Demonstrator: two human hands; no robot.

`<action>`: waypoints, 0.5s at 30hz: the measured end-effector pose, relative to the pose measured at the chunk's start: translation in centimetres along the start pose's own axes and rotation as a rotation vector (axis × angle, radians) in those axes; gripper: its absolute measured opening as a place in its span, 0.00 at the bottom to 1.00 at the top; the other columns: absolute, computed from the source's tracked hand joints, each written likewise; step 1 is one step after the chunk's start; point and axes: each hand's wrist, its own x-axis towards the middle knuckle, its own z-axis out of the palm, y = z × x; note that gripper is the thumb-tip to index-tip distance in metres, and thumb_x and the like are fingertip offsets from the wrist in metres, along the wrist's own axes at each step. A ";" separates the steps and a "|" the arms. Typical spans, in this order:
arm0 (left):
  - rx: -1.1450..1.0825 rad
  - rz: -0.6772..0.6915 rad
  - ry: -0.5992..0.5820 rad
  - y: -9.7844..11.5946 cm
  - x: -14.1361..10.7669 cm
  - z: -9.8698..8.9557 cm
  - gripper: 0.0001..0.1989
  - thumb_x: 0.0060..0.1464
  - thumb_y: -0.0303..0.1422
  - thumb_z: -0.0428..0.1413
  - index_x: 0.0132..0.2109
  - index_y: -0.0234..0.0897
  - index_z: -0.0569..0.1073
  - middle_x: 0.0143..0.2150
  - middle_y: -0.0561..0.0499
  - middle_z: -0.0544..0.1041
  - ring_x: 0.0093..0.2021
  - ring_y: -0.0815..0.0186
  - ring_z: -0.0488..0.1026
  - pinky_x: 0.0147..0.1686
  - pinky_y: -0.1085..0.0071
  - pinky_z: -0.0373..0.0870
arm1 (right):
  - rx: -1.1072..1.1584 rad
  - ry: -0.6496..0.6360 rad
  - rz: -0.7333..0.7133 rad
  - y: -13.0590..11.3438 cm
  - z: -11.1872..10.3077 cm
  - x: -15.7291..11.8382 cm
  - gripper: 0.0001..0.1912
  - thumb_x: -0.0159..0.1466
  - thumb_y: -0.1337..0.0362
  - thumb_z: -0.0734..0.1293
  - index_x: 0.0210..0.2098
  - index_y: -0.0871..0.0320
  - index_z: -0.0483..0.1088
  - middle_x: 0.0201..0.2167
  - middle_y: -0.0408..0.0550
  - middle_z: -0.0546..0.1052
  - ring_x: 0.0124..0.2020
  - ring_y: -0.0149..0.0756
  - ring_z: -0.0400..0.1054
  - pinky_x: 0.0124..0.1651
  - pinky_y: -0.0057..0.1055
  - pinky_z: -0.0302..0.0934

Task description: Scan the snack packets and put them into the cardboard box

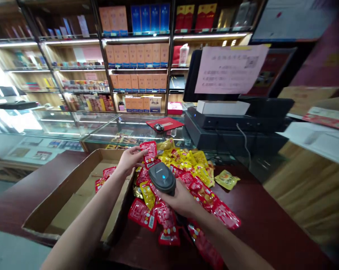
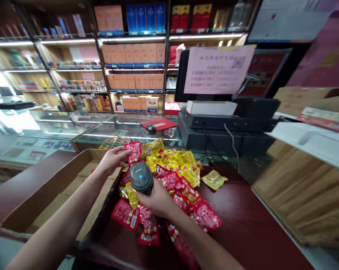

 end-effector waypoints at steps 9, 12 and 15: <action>0.011 0.029 0.056 -0.6 -0.6 0.2 0.27 0.33 0.43 0.71 0.39 0.34 0.72 0.28 0.53 0.77 0.24 0.69 0.74 0.20 0.71 0.76 | -0.085 0.056 0.022 2.9 1.8 -1.1 0.09 0.56 0.65 0.69 0.38 0.59 0.73 0.34 0.48 0.80 0.35 0.38 0.72 0.41 0.34 0.68; 0.047 0.032 0.015 -1.3 -0.6 0.4 0.26 0.34 0.44 0.70 0.38 0.34 0.73 0.28 0.53 0.76 0.24 0.69 0.73 0.20 0.74 0.75 | -0.056 0.088 0.023 3.6 1.8 -1.3 0.09 0.57 0.64 0.69 0.37 0.59 0.72 0.33 0.48 0.79 0.34 0.37 0.72 0.40 0.32 0.68; 0.082 0.057 -0.001 -1.8 -0.4 0.5 0.26 0.34 0.44 0.70 0.38 0.34 0.74 0.27 0.52 0.75 0.24 0.70 0.72 0.18 0.77 0.71 | -0.061 0.088 0.051 3.8 1.7 -1.3 0.07 0.58 0.62 0.69 0.34 0.59 0.72 0.30 0.47 0.78 0.30 0.35 0.70 0.34 0.30 0.66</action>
